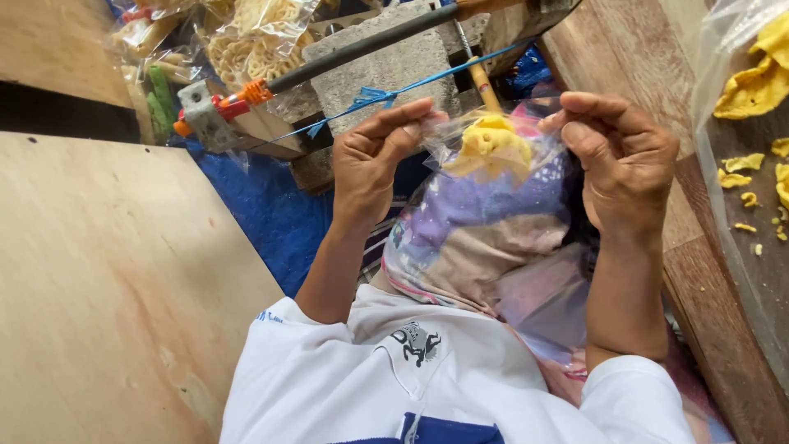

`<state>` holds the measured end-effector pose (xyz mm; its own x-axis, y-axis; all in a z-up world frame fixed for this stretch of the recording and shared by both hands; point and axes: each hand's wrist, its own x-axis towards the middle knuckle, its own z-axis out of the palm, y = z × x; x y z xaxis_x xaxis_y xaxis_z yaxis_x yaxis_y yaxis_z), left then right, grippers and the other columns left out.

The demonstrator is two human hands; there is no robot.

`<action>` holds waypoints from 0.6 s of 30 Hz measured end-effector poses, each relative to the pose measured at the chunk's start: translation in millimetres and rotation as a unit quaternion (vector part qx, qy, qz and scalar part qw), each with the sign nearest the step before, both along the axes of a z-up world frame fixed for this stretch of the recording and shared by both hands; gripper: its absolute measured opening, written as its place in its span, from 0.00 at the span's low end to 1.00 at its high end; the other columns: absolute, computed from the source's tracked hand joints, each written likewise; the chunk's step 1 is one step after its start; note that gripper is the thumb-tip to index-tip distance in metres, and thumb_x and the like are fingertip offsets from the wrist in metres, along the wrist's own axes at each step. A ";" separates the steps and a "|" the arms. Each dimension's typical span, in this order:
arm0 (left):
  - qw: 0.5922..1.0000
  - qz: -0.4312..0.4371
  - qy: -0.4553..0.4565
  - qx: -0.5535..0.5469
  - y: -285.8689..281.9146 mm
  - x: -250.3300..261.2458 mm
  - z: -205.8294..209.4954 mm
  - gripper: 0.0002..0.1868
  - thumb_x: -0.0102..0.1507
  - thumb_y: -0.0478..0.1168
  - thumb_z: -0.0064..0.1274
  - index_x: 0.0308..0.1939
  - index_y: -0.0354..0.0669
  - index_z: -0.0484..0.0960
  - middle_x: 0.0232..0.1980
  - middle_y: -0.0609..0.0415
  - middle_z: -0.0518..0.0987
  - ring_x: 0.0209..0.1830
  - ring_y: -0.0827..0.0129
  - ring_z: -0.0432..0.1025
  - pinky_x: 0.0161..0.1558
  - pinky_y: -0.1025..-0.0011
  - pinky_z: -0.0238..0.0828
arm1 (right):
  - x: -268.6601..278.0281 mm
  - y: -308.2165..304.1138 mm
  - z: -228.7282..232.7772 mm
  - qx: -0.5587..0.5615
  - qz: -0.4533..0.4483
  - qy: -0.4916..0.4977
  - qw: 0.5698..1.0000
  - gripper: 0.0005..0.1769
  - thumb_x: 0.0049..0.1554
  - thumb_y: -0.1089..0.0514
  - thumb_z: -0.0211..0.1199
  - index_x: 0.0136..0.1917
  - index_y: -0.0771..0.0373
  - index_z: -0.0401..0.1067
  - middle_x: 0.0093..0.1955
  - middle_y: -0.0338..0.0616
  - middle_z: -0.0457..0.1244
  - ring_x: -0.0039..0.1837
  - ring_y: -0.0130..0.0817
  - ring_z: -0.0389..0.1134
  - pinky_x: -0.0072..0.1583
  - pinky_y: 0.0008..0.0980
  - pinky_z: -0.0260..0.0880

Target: Manually packing yellow snacks into plastic bags and sealing them using a heat sealer.

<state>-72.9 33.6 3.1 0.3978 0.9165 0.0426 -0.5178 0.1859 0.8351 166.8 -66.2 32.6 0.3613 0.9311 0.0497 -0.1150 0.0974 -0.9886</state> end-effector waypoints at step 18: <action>0.950 0.209 0.188 0.134 11.2 -54.0 -9.2 0.08 0.66 0.27 0.59 0.47 0.41 0.83 0.52 0.57 0.79 0.52 0.74 0.74 0.59 0.78 0.75 | -47.6 80.5 -22.4 0.018 0.107 -0.203 0.973 0.06 0.68 0.66 0.65 0.52 0.68 0.68 0.54 0.42 0.56 0.51 0.27 0.56 0.55 0.22 0.62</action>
